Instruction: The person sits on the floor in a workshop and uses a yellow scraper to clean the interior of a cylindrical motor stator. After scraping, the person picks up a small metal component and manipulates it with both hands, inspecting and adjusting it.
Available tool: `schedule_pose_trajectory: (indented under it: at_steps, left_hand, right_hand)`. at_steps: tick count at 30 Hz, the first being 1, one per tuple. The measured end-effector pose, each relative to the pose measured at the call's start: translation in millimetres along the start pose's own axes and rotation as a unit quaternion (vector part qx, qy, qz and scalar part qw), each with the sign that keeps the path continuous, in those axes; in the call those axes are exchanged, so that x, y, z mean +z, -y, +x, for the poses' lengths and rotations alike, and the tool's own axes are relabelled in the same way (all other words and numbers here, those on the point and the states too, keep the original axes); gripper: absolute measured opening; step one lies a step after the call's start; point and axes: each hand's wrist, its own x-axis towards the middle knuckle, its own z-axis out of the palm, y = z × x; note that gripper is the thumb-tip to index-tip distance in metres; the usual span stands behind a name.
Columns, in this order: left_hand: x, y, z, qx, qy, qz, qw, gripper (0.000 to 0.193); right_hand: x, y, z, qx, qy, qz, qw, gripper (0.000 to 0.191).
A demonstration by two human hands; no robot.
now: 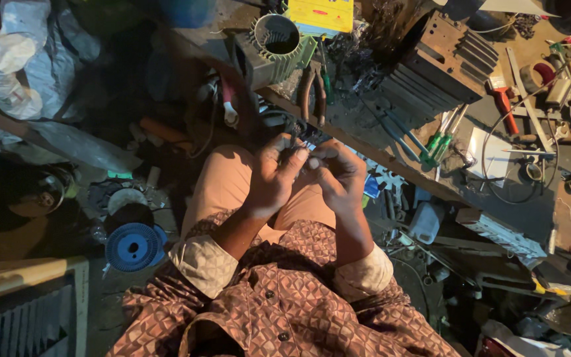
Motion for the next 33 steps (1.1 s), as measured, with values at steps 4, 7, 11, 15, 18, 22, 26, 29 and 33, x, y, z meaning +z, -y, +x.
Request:
schedule_pose_trajectory:
  at_steps: [4,7,11,15,18,22,26,29,33]
  left_hand:
    - [-0.8,3.3,-0.6,-0.026,0.006,-0.042,0.999,0.011]
    - [-4.2,5.7,-1.0,-0.071,-0.015,-0.017,0.997,0.012]
    - [-6.7,9.5,-0.6,-0.05,-0.001,-0.041,0.998,0.01]
    - [-7.3,12.5,-2.0,-0.035,0.003,-0.054,0.998,0.009]
    - [-8.0,13.4,-2.8,-0.011,0.017,-0.048,0.999,0.008]
    - [-7.0,13.9,-1.1,-0.01,0.019,-0.035,0.999,0.006]
    - [-5.1,13.0,0.0,-0.002,0.036,-0.025,0.999,0.005]
    - [-3.8,12.0,-0.9,0.012,0.05,0.003,0.999,0.004]
    - [-3.0,12.8,-3.0,0.018,0.061,-0.013,0.998,0.004]
  right_hand:
    - [3.1,-0.1,-1.6,-0.038,0.003,-0.042,0.998,0.005]
    - [9.2,2.4,-3.6,-0.039,-0.025,-0.081,0.996,0.006]
    - [14.1,5.3,-5.5,-0.107,-0.005,-0.142,0.984,0.005]
    - [12.6,6.0,-4.3,-0.066,0.001,-0.107,0.992,0.005]
    - [3.3,10.2,0.8,-0.029,0.018,-0.069,0.997,0.006]
    - [-7.8,15.4,9.5,-0.03,0.008,-0.006,0.999,0.013]
    - [-7.0,11.8,12.2,0.011,0.024,0.001,1.0,0.013]
    - [-5.6,6.4,11.7,0.005,0.019,-0.002,1.0,0.012]
    - [-8.9,3.8,10.1,0.023,0.012,0.01,1.0,0.013]
